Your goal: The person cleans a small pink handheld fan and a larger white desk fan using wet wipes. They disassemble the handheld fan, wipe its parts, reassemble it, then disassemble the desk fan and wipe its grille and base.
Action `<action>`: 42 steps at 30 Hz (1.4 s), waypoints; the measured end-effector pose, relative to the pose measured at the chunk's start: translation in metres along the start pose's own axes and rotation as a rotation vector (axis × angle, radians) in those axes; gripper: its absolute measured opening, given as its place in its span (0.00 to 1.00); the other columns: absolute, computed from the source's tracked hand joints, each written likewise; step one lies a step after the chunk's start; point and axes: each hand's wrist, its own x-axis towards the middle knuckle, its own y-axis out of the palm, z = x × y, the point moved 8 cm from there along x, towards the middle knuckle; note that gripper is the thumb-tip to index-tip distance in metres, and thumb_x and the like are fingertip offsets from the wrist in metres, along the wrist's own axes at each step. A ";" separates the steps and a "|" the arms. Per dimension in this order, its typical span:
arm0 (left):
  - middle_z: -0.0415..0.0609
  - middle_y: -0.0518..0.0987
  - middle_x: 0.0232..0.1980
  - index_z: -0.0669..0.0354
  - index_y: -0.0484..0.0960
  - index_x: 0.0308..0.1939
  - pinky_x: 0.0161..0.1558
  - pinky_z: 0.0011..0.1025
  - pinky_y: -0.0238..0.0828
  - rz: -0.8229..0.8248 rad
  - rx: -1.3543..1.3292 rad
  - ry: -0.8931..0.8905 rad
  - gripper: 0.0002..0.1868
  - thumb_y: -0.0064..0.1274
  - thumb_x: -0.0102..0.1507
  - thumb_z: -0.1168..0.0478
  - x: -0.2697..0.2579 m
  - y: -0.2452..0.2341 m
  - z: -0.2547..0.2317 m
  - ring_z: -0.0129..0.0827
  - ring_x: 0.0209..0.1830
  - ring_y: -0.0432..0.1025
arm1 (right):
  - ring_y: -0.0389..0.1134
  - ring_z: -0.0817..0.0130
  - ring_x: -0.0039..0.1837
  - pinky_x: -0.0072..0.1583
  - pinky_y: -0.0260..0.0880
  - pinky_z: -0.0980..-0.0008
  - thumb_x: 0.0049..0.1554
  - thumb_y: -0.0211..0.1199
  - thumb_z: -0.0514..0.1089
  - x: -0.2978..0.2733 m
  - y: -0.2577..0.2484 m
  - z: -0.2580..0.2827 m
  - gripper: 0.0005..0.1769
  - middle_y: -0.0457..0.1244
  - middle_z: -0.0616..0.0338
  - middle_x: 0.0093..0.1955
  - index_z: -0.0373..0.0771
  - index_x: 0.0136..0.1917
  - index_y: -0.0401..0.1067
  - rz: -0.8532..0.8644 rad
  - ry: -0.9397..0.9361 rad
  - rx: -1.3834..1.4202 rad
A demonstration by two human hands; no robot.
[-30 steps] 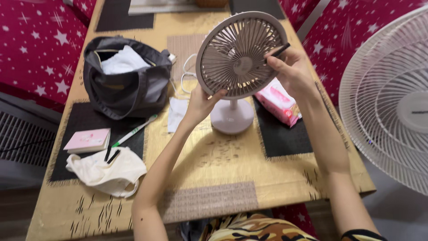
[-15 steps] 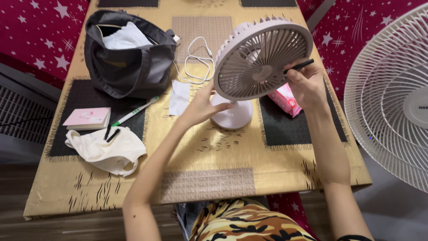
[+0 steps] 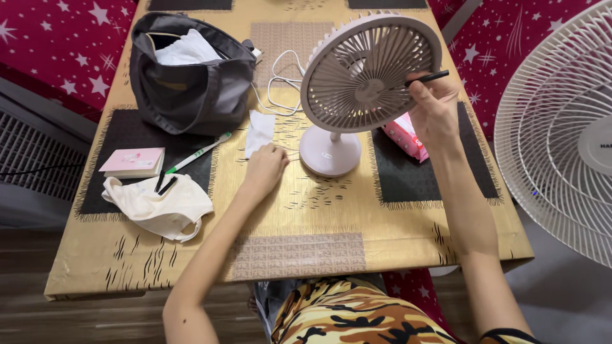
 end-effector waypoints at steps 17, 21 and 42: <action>0.57 0.76 0.54 0.62 0.82 0.54 0.49 0.43 0.70 -0.122 0.022 -0.165 0.20 0.61 0.60 0.59 -0.003 -0.049 0.047 0.51 0.50 0.72 | 0.70 0.65 0.61 0.70 0.68 0.64 0.65 0.68 0.36 -0.021 0.007 0.020 0.08 0.68 0.53 0.59 0.33 0.57 0.76 -0.042 -0.144 -0.227; 0.55 0.75 0.48 0.60 0.81 0.50 0.50 0.44 0.70 -0.196 0.073 -0.150 0.08 0.55 0.67 0.64 0.002 -0.048 0.053 0.50 0.48 0.71 | 0.68 0.67 0.65 0.74 0.68 0.61 0.65 0.63 0.35 -0.071 0.018 0.071 0.03 0.66 0.57 0.62 0.36 0.54 0.73 -0.202 -0.433 -0.602; 0.58 0.83 0.43 0.66 0.84 0.43 0.46 0.35 0.75 -0.095 -0.506 0.061 0.13 0.61 0.63 0.58 -0.006 -0.068 -0.090 0.41 0.43 0.78 | 0.68 0.52 0.43 0.43 0.70 0.55 0.61 0.60 0.45 -0.132 -0.017 -0.100 0.16 0.61 0.52 0.50 0.37 0.60 0.73 0.250 0.114 -1.659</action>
